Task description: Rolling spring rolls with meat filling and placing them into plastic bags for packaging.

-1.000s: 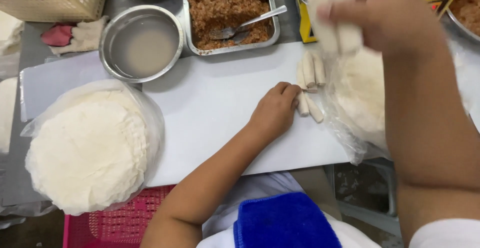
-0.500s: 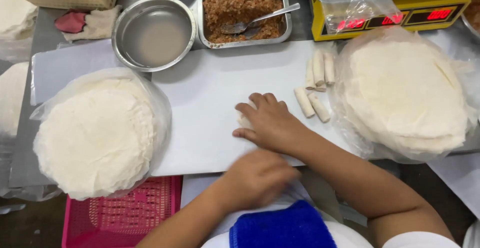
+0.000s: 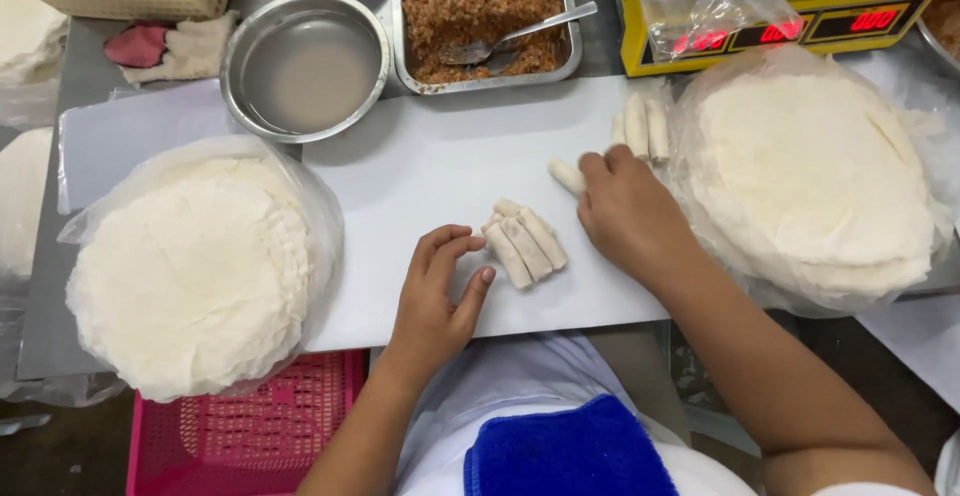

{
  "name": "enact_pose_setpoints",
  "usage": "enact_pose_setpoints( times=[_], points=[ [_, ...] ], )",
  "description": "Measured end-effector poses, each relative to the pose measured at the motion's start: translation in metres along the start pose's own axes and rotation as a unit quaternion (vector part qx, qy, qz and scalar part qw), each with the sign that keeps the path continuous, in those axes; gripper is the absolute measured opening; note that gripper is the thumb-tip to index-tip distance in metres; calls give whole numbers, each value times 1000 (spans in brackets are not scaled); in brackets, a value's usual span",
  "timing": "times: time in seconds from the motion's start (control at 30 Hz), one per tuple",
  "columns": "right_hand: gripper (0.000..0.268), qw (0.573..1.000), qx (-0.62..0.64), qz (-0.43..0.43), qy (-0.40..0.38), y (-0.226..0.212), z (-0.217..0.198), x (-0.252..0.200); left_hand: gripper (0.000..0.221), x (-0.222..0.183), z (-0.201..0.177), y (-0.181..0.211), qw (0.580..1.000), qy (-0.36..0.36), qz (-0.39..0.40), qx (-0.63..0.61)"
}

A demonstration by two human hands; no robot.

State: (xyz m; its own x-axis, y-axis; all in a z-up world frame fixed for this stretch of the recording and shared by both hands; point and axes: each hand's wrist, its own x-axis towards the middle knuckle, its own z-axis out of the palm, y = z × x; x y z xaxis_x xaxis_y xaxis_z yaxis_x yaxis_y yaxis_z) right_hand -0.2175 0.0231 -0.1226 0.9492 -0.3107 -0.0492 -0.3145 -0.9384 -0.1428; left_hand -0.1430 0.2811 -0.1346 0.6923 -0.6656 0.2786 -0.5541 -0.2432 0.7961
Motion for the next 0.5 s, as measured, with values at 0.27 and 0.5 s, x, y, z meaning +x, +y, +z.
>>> enact_pose_setpoints(
  times=[0.27, 0.5],
  points=[
    [15, 980, -95, -30, 172, 15, 14, 68, 30, -2, -4, 4, 998, -10, -53, -12],
    [39, 978, 88, 149, 115, 8, -110, 31, 70, 12, 33, -12, 987, -89, -110, -82]
  ],
)
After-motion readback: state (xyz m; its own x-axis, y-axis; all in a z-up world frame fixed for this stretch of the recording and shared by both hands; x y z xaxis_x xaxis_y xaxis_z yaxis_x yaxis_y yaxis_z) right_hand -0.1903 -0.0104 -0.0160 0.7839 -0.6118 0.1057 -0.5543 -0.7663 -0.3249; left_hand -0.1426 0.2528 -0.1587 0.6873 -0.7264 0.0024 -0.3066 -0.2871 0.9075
